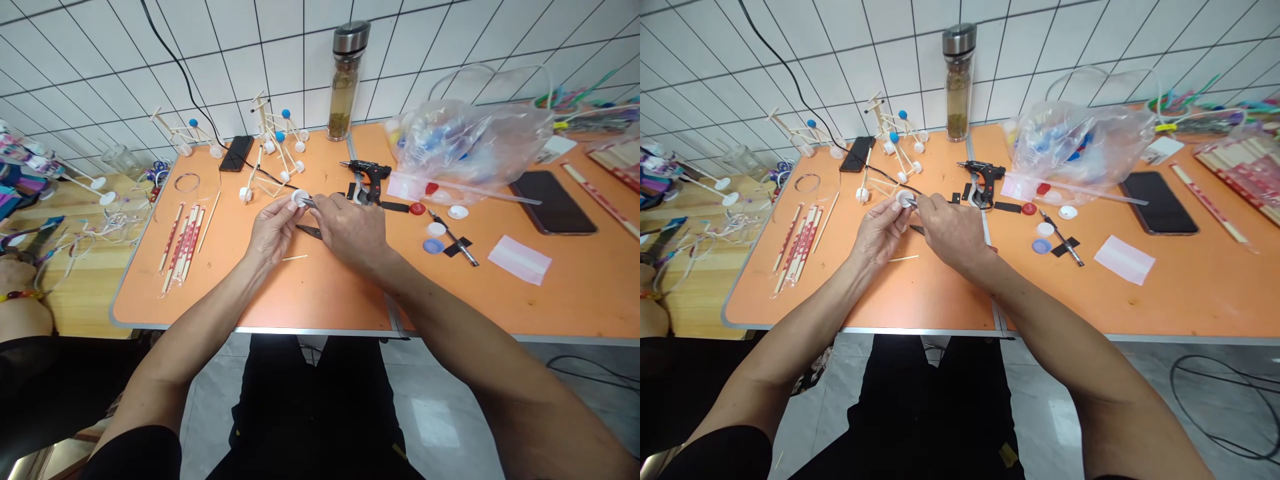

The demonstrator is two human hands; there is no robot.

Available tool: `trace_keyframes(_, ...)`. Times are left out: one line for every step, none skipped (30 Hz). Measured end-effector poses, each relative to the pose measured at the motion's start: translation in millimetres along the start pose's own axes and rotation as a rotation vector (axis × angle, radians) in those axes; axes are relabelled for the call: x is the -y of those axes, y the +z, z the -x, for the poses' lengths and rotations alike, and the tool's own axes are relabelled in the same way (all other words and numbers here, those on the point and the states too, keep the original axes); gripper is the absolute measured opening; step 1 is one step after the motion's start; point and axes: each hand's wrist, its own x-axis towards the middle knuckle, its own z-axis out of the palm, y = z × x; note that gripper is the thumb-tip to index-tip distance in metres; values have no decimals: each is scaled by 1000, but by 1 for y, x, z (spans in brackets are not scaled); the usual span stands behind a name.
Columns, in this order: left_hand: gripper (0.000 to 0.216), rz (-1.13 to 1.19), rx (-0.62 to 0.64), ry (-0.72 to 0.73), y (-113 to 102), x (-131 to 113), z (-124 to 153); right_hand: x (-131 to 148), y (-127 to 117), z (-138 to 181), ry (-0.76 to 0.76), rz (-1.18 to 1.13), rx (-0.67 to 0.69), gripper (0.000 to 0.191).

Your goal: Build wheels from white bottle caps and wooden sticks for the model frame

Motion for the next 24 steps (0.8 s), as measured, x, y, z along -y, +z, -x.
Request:
trace_keyframes(11,5,4,3,0,0,0,0,0,0,0,6,1,42)
trace_keyframes(10,10,11,7,-1,0,-1,0,0,0,0,11,3,42)
trace_keyframes(10,14,20,11,-2,1,-1,0,-1,0,2,16,7,42)
trace_keyframes(10,16,32,16,-3,1,-1,0,-1,0,3,18,13,42)
trace_keyframes(11,18,44,20,-3,2,-2,1,-1,0,3,19,20,43)
trace_keyframes(11,17,52,23,-4,2,-2,1,-2,0,5,18,27,43)
trace_keyframes(11,14,56,25,-5,3,-3,1,-3,0,6,15,33,43)
trace_keyframes(11,10,55,27,-6,3,-3,1,-3,0,6,10,38,43)
trace_keyframes(11,5,52,28,-7,3,-4,1,-4,0,7,6,44,43)
trace_keyframes(11,2,49,28,-7,4,-4,1,-4,-1,9,3,48,43)
trace_keyframes(12,1,49,29,-8,4,-4,1,-4,-1,11,1,52,44)
trace_keyframes(12,2,50,31,-8,4,-4,2,-4,-1,12,1,54,44)
trace_keyframes(12,3,51,32,-8,4,-5,2,-4,-1,13,1,55,44)
trace_keyframes(12,4,51,32,-9,4,-5,2,-4,-1,14,-1,54,44)
trace_keyframes(12,3,49,31,-9,4,-5,1,-4,-1,15,-3,53,44)
trace_keyframes(12,2,47,29,-9,5,-5,1,-4,-1,16,-5,52,44)
trace_keyframes(12,1,45,29,-8,5,-5,1,-4,-1,16,-7,52,44)
trace_keyframes(11,1,45,29,-8,5,-5,1,-4,-1,18,-9,52,44)
trace_keyframes(11,3,48,32,-8,5,-5,1,-4,-1,19,-11,52,44)
trace_keyframes(12,4,53,36,-8,5,-6,1,-4,-1,21,-13,53,44)
trace_keyframes(12,5,58,40,-8,5,-6,2,-4,-1,23,-16,53,44)
trace_keyframes(12,4,61,41,-9,5,-6,2,-4,-1,23,-19,54,44)
trace_keyframes(12,0,62,42,-9,5,-6,2,-5,-1,23,-23,54,44)
trace_keyframes(12,-4,60,41,-9,5,-6,2,-5,-1,23,-26,54,44)
